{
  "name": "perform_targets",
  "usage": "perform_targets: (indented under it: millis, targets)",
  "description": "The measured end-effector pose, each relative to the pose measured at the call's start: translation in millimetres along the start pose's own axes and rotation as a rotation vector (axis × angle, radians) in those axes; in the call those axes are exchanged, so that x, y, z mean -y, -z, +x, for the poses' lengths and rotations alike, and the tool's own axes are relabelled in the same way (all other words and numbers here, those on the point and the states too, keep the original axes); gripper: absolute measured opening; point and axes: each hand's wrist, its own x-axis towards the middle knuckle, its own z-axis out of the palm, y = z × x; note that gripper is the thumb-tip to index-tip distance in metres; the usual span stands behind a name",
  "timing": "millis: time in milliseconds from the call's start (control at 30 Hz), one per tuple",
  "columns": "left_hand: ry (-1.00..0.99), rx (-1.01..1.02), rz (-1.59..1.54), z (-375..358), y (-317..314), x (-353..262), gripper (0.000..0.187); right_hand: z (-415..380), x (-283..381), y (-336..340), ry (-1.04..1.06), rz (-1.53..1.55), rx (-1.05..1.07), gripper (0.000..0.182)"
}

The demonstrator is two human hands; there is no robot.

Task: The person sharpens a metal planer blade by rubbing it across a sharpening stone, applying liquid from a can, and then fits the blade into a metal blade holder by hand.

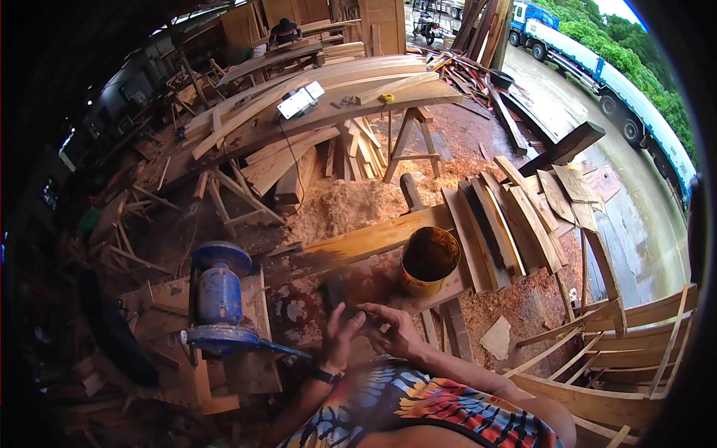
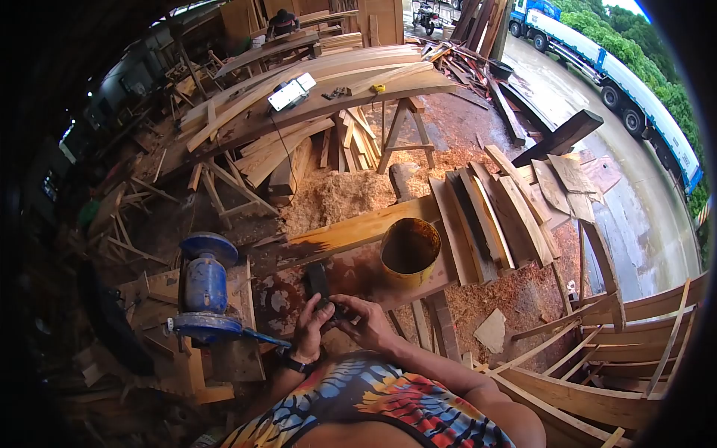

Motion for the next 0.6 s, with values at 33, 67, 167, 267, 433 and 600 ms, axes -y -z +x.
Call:
perform_targets:
  millis: [33, 67, 167, 267, 433, 600]
  targets:
    - [0.006, 0.002, -0.007, -0.5, -0.8, -0.8, 0.088, -0.1, -0.3, 0.0, 0.019, -0.016, -0.011, 0.051]
    - [0.012, 0.004, -0.014, -1.5, -1.9, -2.3, 0.088, -0.1, -0.5, -0.3, 0.038, -0.032, -0.021, 0.051]
    - [0.016, 0.005, -0.016, -2.4, -3.0, -3.0, 0.088, -0.6, -0.6, 0.2, 0.074, -0.061, -0.033, 0.049]
    - [0.015, 0.006, -0.012, -2.1, -2.4, -2.0, 0.088, -1.1, -2.1, 0.0, 0.087, -0.061, -0.035, 0.049]
    - [0.006, -0.002, -0.013, 3.9, 4.4, 7.2, 0.088, 0.7, 11.0, 3.7, 0.018, -0.003, -0.007, 0.052]
    - [-0.007, -0.011, -0.002, 4.6, 6.3, 9.2, 0.077, 1.4, 10.3, 3.9, 0.072, -0.022, 0.023, 0.051]
